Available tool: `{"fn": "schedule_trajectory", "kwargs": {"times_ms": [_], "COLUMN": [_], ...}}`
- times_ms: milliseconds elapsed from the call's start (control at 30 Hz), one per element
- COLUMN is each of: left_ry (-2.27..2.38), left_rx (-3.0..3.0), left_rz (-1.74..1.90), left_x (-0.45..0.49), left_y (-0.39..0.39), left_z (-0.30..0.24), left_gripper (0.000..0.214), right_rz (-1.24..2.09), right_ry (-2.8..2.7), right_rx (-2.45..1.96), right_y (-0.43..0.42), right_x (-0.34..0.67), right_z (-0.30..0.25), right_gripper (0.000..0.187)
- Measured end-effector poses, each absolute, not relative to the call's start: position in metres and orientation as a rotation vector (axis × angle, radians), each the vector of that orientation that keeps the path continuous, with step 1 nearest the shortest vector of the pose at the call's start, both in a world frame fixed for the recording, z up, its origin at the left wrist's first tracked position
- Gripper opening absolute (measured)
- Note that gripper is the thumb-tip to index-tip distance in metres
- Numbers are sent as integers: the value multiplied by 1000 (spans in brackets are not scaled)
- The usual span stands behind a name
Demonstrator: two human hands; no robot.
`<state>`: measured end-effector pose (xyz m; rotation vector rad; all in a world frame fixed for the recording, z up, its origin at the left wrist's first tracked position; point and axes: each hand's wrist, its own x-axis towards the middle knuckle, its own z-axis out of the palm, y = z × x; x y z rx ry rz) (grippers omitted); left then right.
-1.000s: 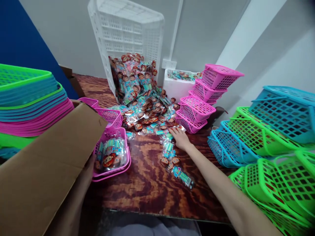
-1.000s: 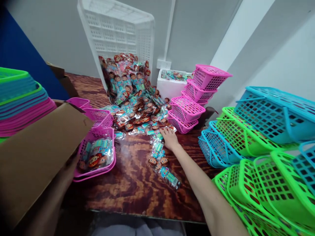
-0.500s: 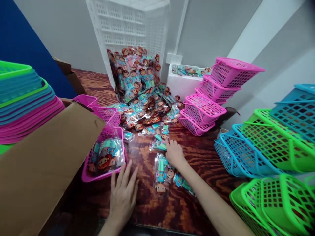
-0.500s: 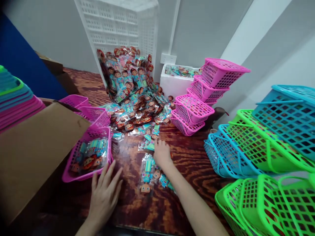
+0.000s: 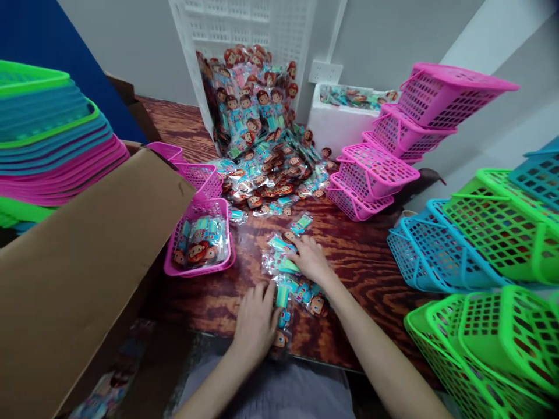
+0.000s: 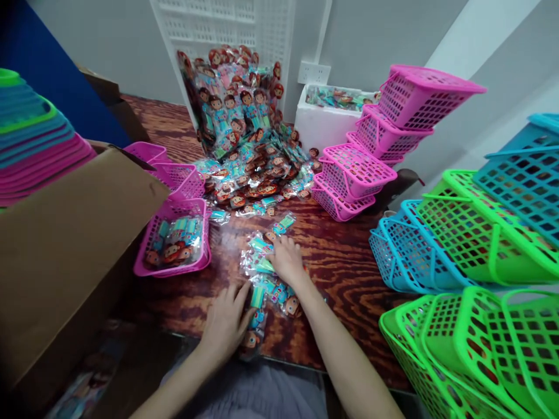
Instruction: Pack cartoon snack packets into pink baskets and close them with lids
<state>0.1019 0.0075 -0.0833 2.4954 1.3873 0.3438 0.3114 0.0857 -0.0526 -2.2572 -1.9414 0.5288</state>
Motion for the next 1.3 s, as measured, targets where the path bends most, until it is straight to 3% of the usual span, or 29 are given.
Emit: {"fn": "schedule_trajectory", "kwargs": {"times_ms": [133, 300, 433, 500, 600, 867, 1000, 1067, 1200, 1300], "left_ry": [1406, 1256, 864, 669, 484, 602, 833, 843, 736, 676], "left_rx": [2428, 2362, 2608, 2771, 2920, 2921, 2823, 2809, 2852, 2882], "left_rz": [103, 161, 106, 96, 106, 140, 77, 80, 157, 301], "left_x": [105, 90, 80, 82, 89, 80, 63, 56, 49, 46], "left_y": [5, 8, 17, 24, 33, 35, 36, 36, 32, 25], "left_z": [-77, -80, -66, -56, -45, -47, -58, -59, -58, -66], "left_gripper": [51, 49, 60, 54, 35, 15, 21, 22, 19, 18], "right_rz": [743, 794, 991, 1054, 938, 560, 254, 171, -8, -91], "right_ry": [-1759, -1575, -1521, -1612, -1778, -2112, -2142, -2175, -2208, -2171], "right_rx": [-2168, -2156, -1955, -1940, -2082, -2231, -2094, -2061, -2054, -2011], "right_y": [101, 96, 77, 70, 64, 43, 34, 33, 25, 9], "right_x": [297, 338, 357, 348, 318, 294, 302, 303, 295, 278], "right_z": [-64, -56, -39, -36, -41, -45, -41, -41, -38, -31], "right_gripper": [53, 24, 34, 30, 16, 13, 55, 62, 32, 25]}}
